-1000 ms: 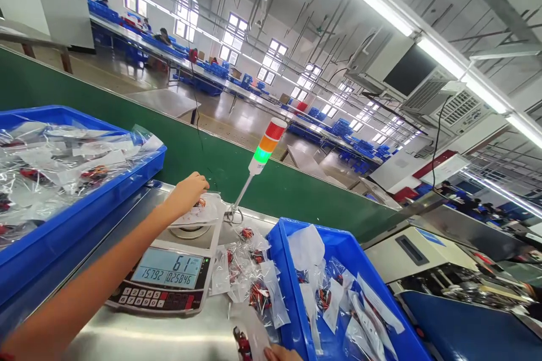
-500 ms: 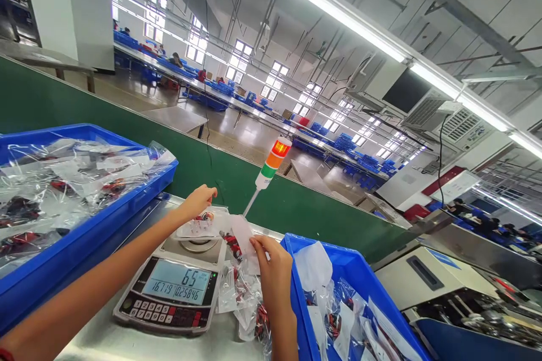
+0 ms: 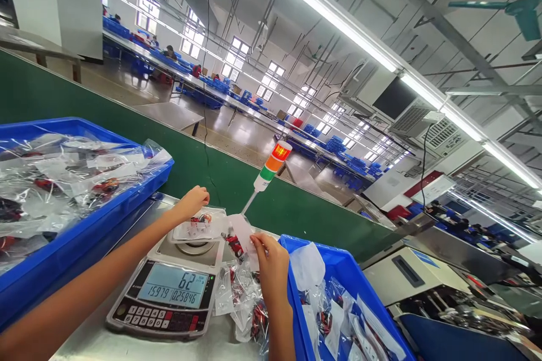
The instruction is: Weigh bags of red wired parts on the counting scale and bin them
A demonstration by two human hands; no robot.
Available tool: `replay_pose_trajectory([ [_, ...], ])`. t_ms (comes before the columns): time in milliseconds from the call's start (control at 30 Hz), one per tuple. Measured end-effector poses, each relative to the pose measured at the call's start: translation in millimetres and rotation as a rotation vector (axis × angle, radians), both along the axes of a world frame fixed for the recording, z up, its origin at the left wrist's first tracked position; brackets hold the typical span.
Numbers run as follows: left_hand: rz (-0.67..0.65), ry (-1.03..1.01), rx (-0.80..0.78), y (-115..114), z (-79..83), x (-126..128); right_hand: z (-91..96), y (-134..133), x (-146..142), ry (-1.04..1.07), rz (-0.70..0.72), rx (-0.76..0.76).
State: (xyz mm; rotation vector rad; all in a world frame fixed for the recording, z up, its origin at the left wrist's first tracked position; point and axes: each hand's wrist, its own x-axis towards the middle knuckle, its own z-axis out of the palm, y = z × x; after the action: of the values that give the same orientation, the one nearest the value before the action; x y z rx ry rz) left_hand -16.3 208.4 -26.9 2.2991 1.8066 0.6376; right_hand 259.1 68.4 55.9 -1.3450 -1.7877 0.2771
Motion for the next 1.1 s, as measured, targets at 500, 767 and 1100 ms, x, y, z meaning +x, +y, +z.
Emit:
replay_pose_trajectory([
  [500, 0.04, -0.113, 0.002, -14, 13.7, 8, -16.8, 6, 7, -0.072, 0.039, 0.006],
  [767, 0.351, -0.244, 0.222, -51, 96.8, -42, -15.6, 58, -47, -0.302, 0.209, 0.328],
  [1100, 0.793, -0.294, 0.609, -118, 118.4, -123, -57.5, 8, -42, -0.338, 0.415, 0.192],
])
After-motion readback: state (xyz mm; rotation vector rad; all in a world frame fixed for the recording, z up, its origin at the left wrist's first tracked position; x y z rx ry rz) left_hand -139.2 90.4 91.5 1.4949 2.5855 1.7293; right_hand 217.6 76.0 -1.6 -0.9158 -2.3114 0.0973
